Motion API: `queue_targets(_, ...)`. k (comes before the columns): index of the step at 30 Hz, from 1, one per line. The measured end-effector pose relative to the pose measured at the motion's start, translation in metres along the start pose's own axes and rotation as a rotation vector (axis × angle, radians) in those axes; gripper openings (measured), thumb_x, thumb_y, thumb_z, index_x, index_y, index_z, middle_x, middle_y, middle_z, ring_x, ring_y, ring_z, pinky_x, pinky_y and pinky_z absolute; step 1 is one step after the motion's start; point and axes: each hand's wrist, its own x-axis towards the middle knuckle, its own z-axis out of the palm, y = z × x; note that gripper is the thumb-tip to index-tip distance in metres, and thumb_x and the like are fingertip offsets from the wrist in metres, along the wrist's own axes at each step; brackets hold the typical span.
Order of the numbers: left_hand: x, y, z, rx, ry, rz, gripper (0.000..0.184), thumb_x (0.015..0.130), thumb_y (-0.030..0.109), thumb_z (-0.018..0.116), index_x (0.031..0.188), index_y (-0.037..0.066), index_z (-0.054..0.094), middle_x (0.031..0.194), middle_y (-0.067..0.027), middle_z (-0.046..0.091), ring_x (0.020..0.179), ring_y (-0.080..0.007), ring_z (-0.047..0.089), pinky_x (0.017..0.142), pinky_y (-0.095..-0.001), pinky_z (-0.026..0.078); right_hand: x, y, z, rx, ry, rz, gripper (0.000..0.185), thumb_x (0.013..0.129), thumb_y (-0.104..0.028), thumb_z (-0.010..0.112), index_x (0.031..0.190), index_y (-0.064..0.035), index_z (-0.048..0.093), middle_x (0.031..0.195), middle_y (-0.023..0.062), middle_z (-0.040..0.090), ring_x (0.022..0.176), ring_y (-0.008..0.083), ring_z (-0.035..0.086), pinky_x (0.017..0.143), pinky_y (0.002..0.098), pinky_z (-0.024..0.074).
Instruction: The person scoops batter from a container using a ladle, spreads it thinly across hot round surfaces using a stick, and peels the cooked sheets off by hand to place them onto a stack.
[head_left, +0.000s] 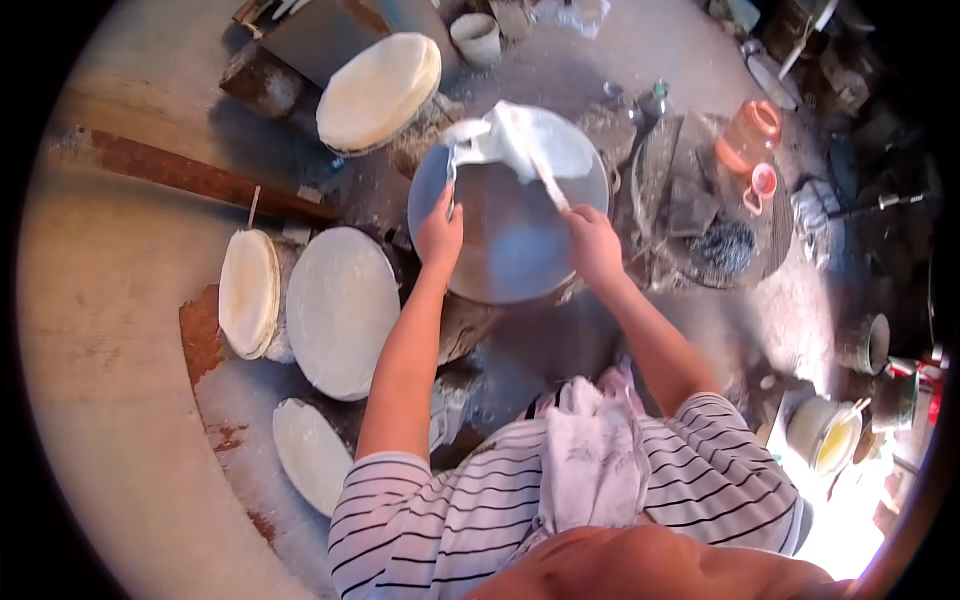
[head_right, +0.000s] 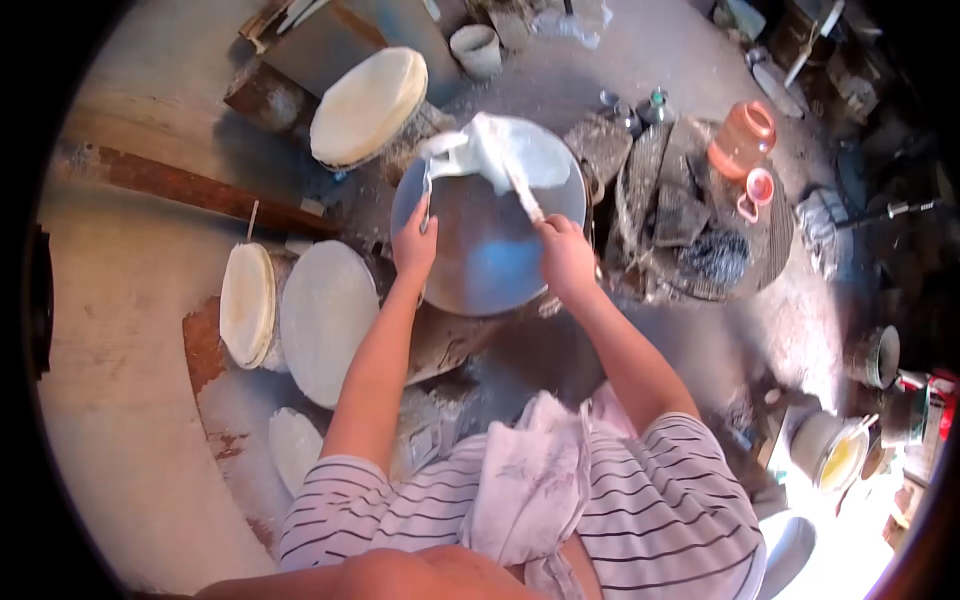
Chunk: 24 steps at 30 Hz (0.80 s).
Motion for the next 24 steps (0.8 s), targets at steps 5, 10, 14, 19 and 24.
queue_targets(5,-0.022,-0.024,-0.018,0.048,0.059,-0.073,0.043,0.087,0.025,0.056,0.13,0.024,0.05,0.111,-0.0094,0.063,0.096,-0.0313,0.061,0.079,-0.0382,0.049,0.005,0.025,-0.027,-0.017,-0.011,0.035,0.033,0.07,0.0,0.059,0.101,-0.0091,0.065,0.103,0.0068,0.061,0.098,0.0289,0.056,0.082,0.0361,0.0487)
queue_targets(10,-0.047,-0.011,-0.024,-0.061,0.074,-0.14,0.044,0.085,0.026,0.059,0.129,0.023,0.052,0.113,-0.0143,0.062,0.1,-0.0305,0.061,0.083,-0.0366,0.047,0.046,-0.015,0.007,-0.005,-0.076,-0.051,0.03,0.075,-0.004,0.055,0.102,-0.01,0.066,0.104,0.0058,0.062,0.098,0.0283,0.056,0.082,0.0358,0.048)
queue_targets(14,-0.052,0.014,-0.029,-0.335,-0.066,-0.498,0.044,0.086,0.023,0.058,0.129,0.022,0.051,0.111,-0.0118,0.063,0.091,-0.0301,0.063,0.078,-0.0371,0.049,0.033,0.024,-0.018,-0.116,0.012,-0.014,0.028,0.075,-0.006,0.055,0.1,-0.0111,0.067,0.101,0.0037,0.063,0.094,0.0267,0.057,0.08,0.0357,0.0484)
queue_targets(19,-0.069,0.015,-0.019,0.229,0.163,-0.29,0.044,0.087,0.026,0.056,0.131,0.031,0.049,0.088,-0.0115,0.064,0.076,-0.0307,0.063,0.066,-0.0421,0.049,0.054,0.007,0.003,0.037,-0.164,-0.185,0.034,0.071,-0.002,0.055,0.102,-0.0096,0.065,0.103,0.0042,0.061,0.096,0.0276,0.056,0.081,0.0364,0.0482)
queue_targets(24,-0.121,0.033,-0.007,0.463,0.192,-0.396,0.045,0.086,0.023,0.059,0.129,0.034,0.049,0.076,-0.0113,0.059,0.071,-0.0311,0.061,0.062,-0.0416,0.048,0.12,0.015,0.012,0.079,-0.413,-0.425,0.032,0.068,-0.002,0.056,0.097,-0.0065,0.066,0.099,0.0075,0.062,0.095,0.0292,0.056,0.082,0.0368,0.048)
